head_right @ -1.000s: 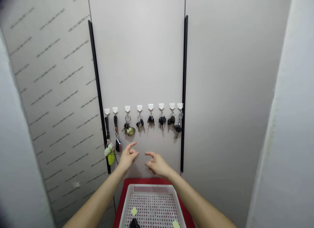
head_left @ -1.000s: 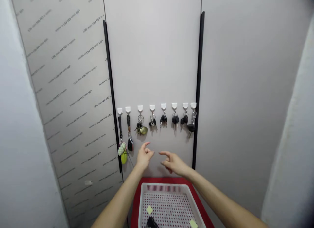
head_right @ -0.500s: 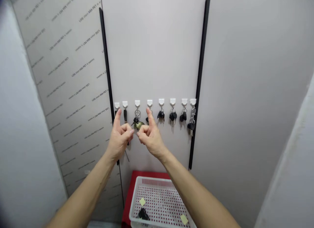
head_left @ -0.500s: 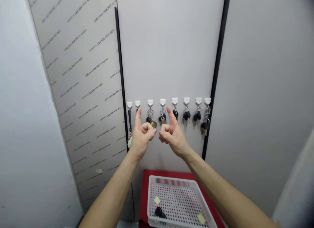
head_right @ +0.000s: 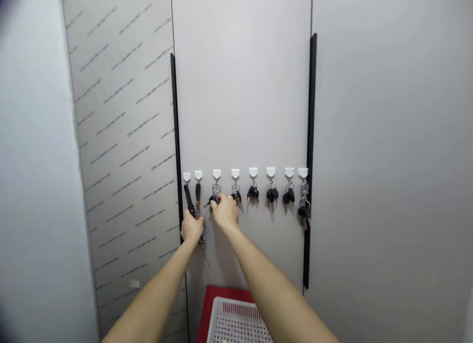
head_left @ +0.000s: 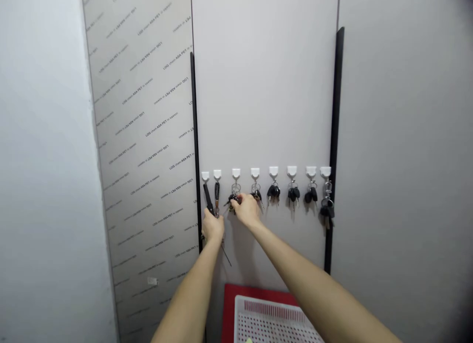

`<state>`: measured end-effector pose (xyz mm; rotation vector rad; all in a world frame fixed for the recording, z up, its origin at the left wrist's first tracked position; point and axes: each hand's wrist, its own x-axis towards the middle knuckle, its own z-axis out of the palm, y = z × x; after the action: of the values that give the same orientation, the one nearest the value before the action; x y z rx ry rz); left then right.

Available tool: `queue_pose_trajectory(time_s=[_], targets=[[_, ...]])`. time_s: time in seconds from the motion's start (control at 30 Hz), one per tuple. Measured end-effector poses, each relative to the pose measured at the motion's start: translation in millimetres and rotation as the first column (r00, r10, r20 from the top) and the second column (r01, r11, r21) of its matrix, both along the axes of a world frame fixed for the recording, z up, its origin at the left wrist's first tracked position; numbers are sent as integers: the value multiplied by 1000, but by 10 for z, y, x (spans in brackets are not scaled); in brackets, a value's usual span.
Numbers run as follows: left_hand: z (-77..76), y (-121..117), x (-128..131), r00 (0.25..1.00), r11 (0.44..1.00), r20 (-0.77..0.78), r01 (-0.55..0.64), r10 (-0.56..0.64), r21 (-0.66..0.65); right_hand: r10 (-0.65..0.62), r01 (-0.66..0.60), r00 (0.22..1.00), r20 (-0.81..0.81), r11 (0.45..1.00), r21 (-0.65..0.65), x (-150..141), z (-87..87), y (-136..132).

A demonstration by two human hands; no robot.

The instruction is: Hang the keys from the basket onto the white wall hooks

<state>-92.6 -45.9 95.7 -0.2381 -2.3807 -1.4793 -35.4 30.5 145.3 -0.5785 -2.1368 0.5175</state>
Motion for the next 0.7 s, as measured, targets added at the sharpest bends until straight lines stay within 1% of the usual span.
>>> queue_pose_trajectory(time_s=[0.07,0.13,0.2,0.27,0.33,0.4,0.43,0.47,0.5,0.57,0.63,0.7], targets=[[55,-34,-46,994,993,-48,104,-101,61,-4,4,1000,3,1000,-21,-31,28,-4],[183,-116,-101,970,963,-140,221,-200,157,63,-67,996,-57,995,-67,-46,87,24],[384,-211,-142,947,918,-212,292,-239,270,132,-153,975,-179,982,-107,-58,196,71],[629,-288,-148,935,874,-266,324,-236,362,174,-220,935,-308,968,-120,-70,355,111],[857,-333,-113,919,843,-309,359,-245,400,226,-286,901,-371,951,-115,-74,530,118],[999,-347,-43,894,824,-332,420,-301,381,345,-396,882,-322,912,-104,-51,664,90],[1023,-345,1,877,812,-333,457,-346,362,422,-460,868,-261,882,-103,-25,698,68],[1013,-340,49,860,799,-324,495,-394,342,501,-523,846,-182,845,-108,10,706,45],[970,-331,100,844,784,-303,529,-443,326,565,-575,818,-104,809,-122,55,684,27],[795,-303,207,810,745,-222,587,-543,317,640,-631,768,9,759,-162,167,555,19],[533,-252,318,768,703,-119,627,-629,337,671,-651,739,59,734,-196,299,328,60],[215,-167,438,725,667,-29,648,-688,369,670,-639,735,101,735,-226,441,26,145]])
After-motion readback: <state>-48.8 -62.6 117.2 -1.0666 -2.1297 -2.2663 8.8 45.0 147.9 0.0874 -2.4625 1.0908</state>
